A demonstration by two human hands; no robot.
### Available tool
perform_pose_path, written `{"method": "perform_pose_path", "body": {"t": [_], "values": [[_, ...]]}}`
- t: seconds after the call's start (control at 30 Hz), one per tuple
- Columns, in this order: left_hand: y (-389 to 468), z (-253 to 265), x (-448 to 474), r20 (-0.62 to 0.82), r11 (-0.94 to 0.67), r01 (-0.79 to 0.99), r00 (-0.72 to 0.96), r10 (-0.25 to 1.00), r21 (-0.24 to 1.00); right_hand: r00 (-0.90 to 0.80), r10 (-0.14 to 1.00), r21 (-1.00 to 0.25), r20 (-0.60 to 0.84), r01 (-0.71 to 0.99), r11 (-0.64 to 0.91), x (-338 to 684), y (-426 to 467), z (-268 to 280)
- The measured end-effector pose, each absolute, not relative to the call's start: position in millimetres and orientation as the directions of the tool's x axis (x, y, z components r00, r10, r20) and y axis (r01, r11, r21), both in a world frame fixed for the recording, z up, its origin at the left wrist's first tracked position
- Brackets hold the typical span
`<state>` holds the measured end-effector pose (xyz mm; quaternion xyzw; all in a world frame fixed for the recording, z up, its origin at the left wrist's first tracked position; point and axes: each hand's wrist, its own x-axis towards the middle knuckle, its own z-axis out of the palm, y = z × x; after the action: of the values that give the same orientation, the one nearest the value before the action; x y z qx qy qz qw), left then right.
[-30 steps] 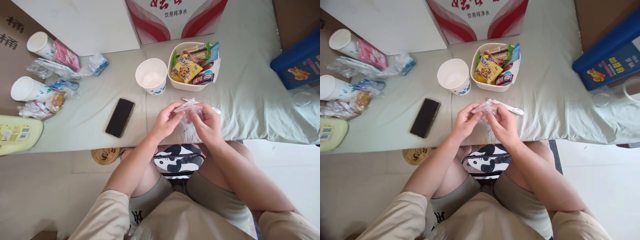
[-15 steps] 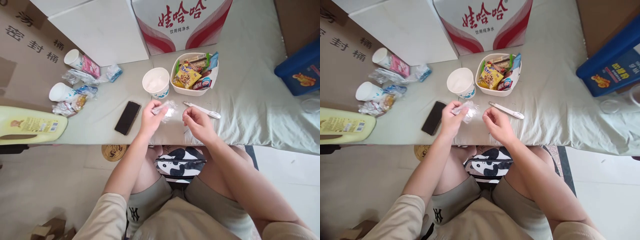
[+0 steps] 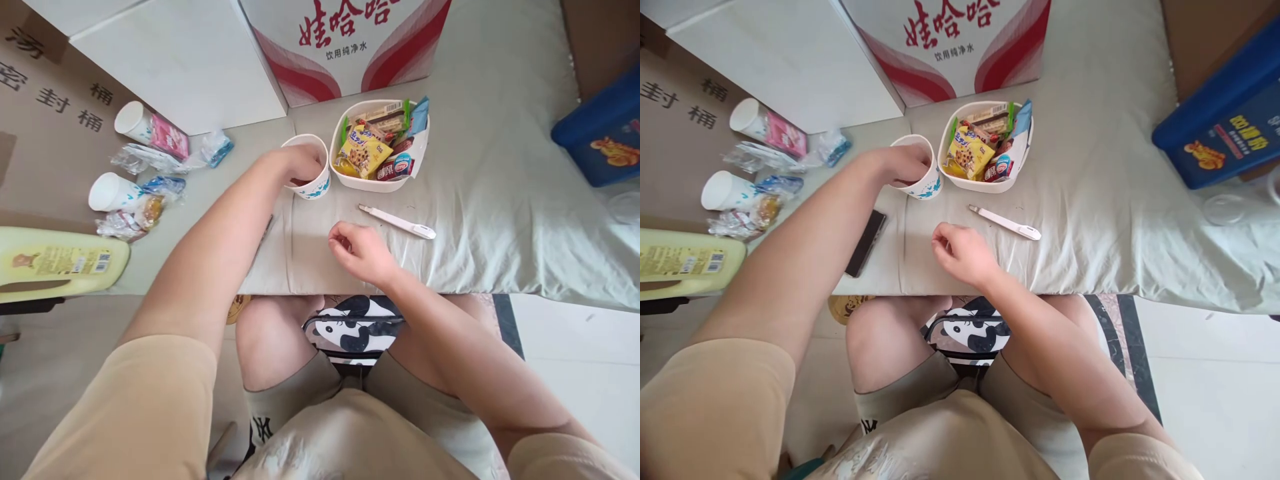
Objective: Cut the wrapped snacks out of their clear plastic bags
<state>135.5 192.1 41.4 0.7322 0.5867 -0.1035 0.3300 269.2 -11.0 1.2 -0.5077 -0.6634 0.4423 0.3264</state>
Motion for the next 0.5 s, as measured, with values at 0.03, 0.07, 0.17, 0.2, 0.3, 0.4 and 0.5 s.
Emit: {"method": "perform_pose_path", "body": {"t": [0.03,0.07,0.17,0.2,0.3,0.4,0.5], "values": [[192,46,136,-0.619,-0.034,0.918,0.294,0.729,0.396,-0.284,0.959,-0.912,-0.014,0.397,0.104,268,-11,1],[192,50,135,-0.678,0.025,0.902,0.305,0.669,0.431,-0.296,0.955,-0.906,-0.014,0.408,0.113,268,-10,0],[200,55,127,-0.723,0.039,0.889,0.345,0.598,0.457,-0.321,0.947,-0.894,-0.016,0.429,0.130,265,-10,-1],[203,51,124,-0.680,-0.027,0.894,0.361,0.638,0.448,-0.325,0.946,-0.891,-0.016,0.434,0.134,264,-10,-1],[212,31,122,-0.442,-0.227,0.878,0.417,0.794,0.421,-0.329,0.944,-0.882,-0.017,0.449,0.140,261,-9,-3],[209,24,131,-0.412,-0.252,0.919,0.364,0.835,0.303,-0.341,0.940,-0.873,-0.019,0.464,0.151,259,-8,-6],[195,49,141,-0.420,-0.180,0.938,0.298,0.857,0.298,-0.344,0.939,-0.867,-0.020,0.474,0.155,259,-7,-9]]}}
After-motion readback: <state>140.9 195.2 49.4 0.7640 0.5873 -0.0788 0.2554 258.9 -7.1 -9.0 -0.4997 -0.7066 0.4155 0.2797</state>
